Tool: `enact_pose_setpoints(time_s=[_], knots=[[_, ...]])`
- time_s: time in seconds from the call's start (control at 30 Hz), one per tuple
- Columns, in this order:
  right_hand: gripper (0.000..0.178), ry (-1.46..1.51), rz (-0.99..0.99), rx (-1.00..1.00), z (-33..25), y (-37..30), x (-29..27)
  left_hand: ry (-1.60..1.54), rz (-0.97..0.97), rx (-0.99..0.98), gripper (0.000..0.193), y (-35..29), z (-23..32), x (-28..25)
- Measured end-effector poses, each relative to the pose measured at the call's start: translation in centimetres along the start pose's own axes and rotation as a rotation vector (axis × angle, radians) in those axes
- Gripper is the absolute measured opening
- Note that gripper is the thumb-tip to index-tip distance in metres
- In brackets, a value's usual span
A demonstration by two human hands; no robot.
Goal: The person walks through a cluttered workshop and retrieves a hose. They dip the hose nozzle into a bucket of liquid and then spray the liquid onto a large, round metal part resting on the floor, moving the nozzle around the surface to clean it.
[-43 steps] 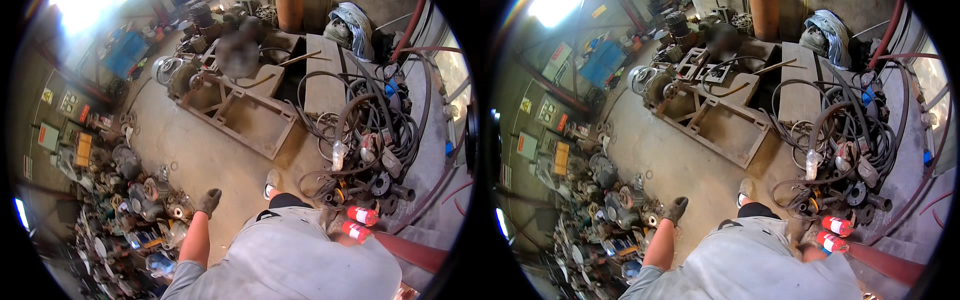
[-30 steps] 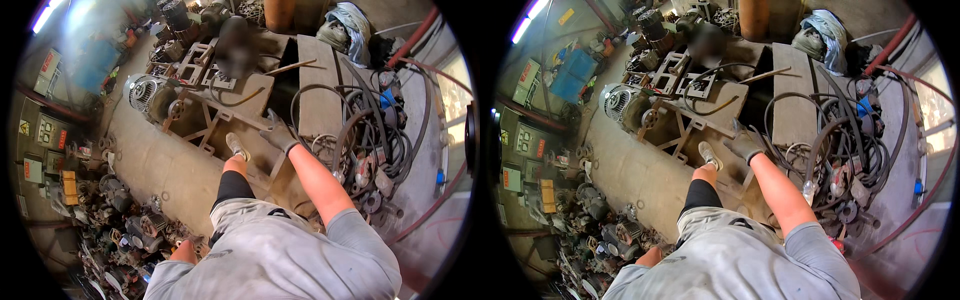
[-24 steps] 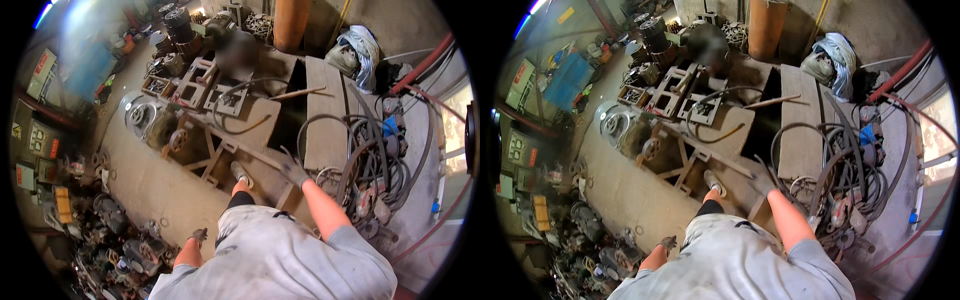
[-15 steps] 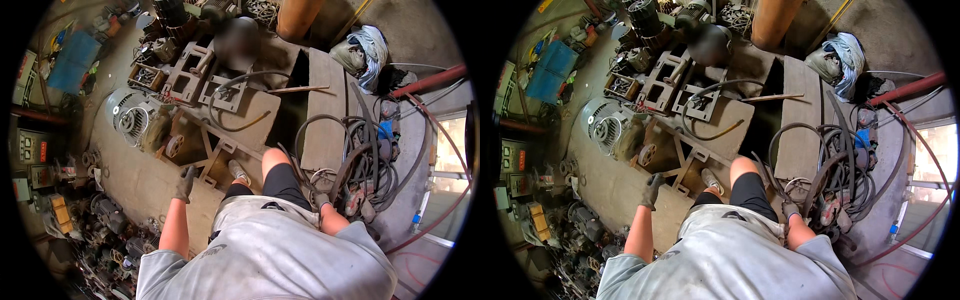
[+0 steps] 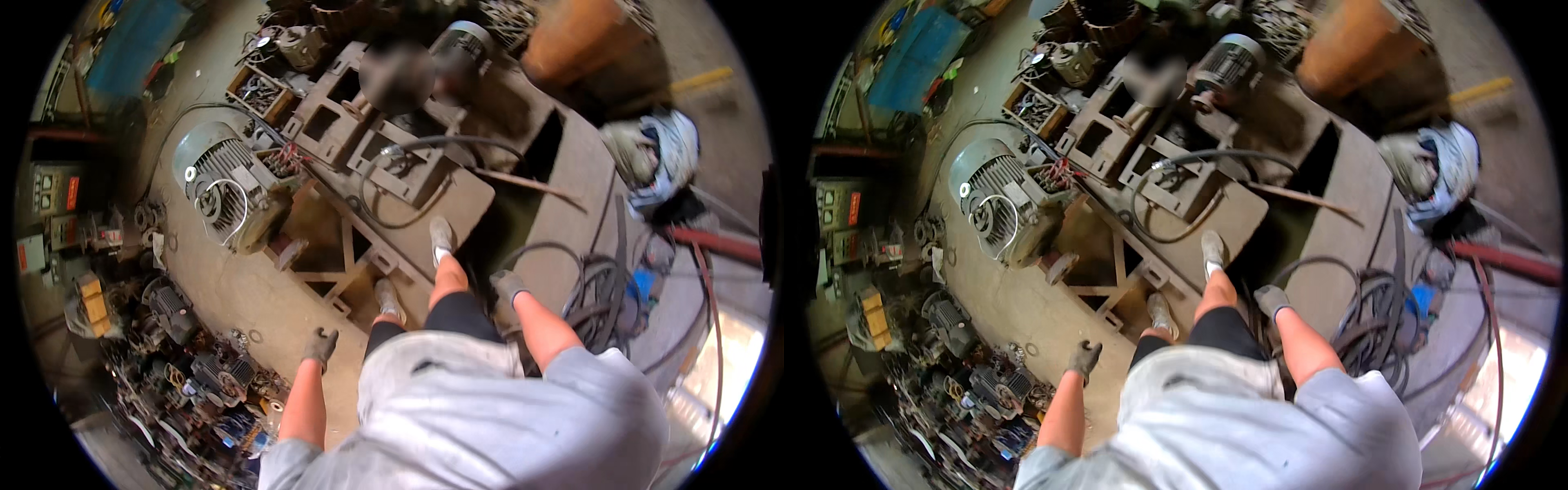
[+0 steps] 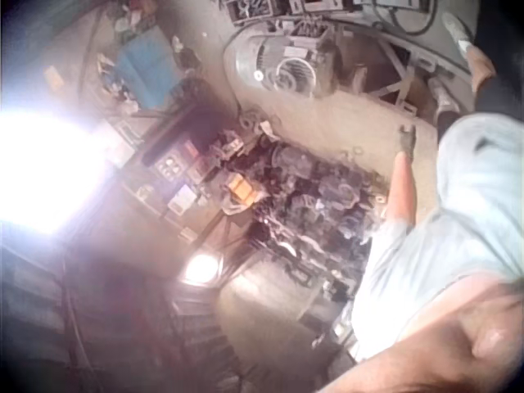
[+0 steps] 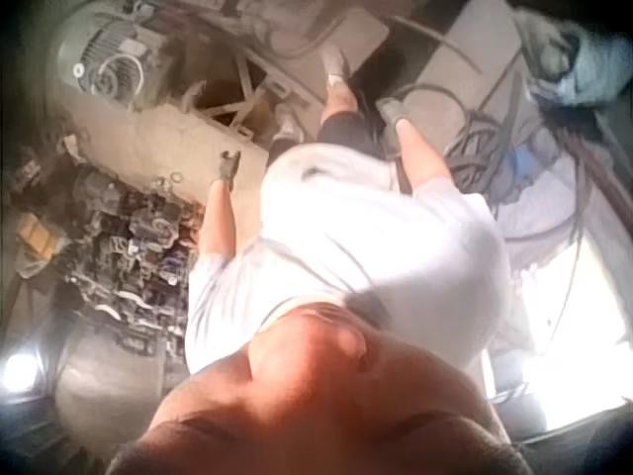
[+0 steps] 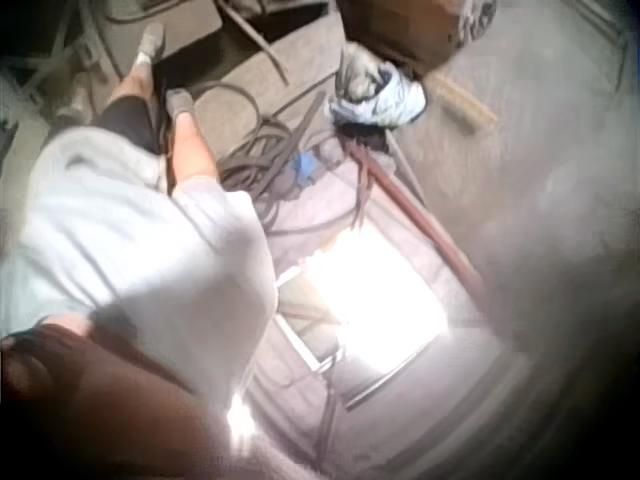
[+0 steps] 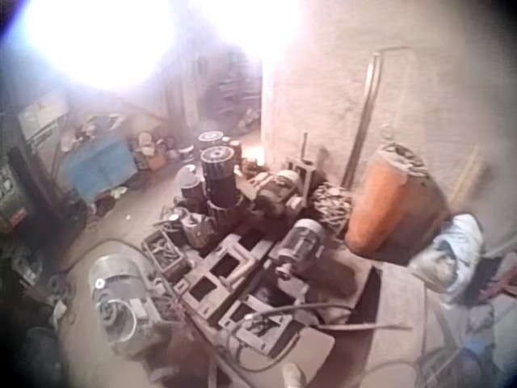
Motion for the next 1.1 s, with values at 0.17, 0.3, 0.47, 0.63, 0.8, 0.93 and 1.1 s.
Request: enact_pose_setpoints(time_s=[0.17, 0.3, 0.47, 0.63, 0.8, 0.93, 1.1], knots=[[0.03, 0.642, 0.246, -0.043, -13.2, 10.6, -3.5, -0.136, 0.009, 0.061, 0.109, 8.2, 5.7, 8.1], [0.032, 0.826, -0.012, -0.245, -14.5, 17.7, 9.3, 0.154, 0.009, 0.224, 0.124, 21.3, 15.2, 13.7], [0.038, 0.843, -0.241, -0.032, -15.4, 19.6, 15.4, 0.124, 0.095, 0.361, 0.122, 40.6, 29.1, 17.3], [0.033, 0.963, -0.281, 0.245, -12.6, 22.9, 16.5, 0.013, 0.318, 0.395, 0.106, 55.1, 37.6, 22.2], [0.03, 1.156, -0.347, 0.122, -15.6, 24.4, 15.4, -0.403, 0.185, 0.267, 0.085, 69.2, 35.6, 19.7], [0.029, 1.123, -0.325, 0.097, -14.0, 24.4, 16.9, -0.474, 0.103, 0.188, 0.054, 66.7, 38.9, 21.5], [0.029, 1.234, -0.223, 0.187, -13.1, 22.8, 18.7, -0.922, -0.065, 0.293, 0.034, 51.7, 40.2, 19.5]])
Point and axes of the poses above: each hand's wrist, its own y-axis towards the middle knuckle, its own x-axis out of the palm, z = x × y, the point moved 1 cm from there along y, towards the middle knuckle, and after that the axes turned 1 degree about -x, right-handed, at the moved point
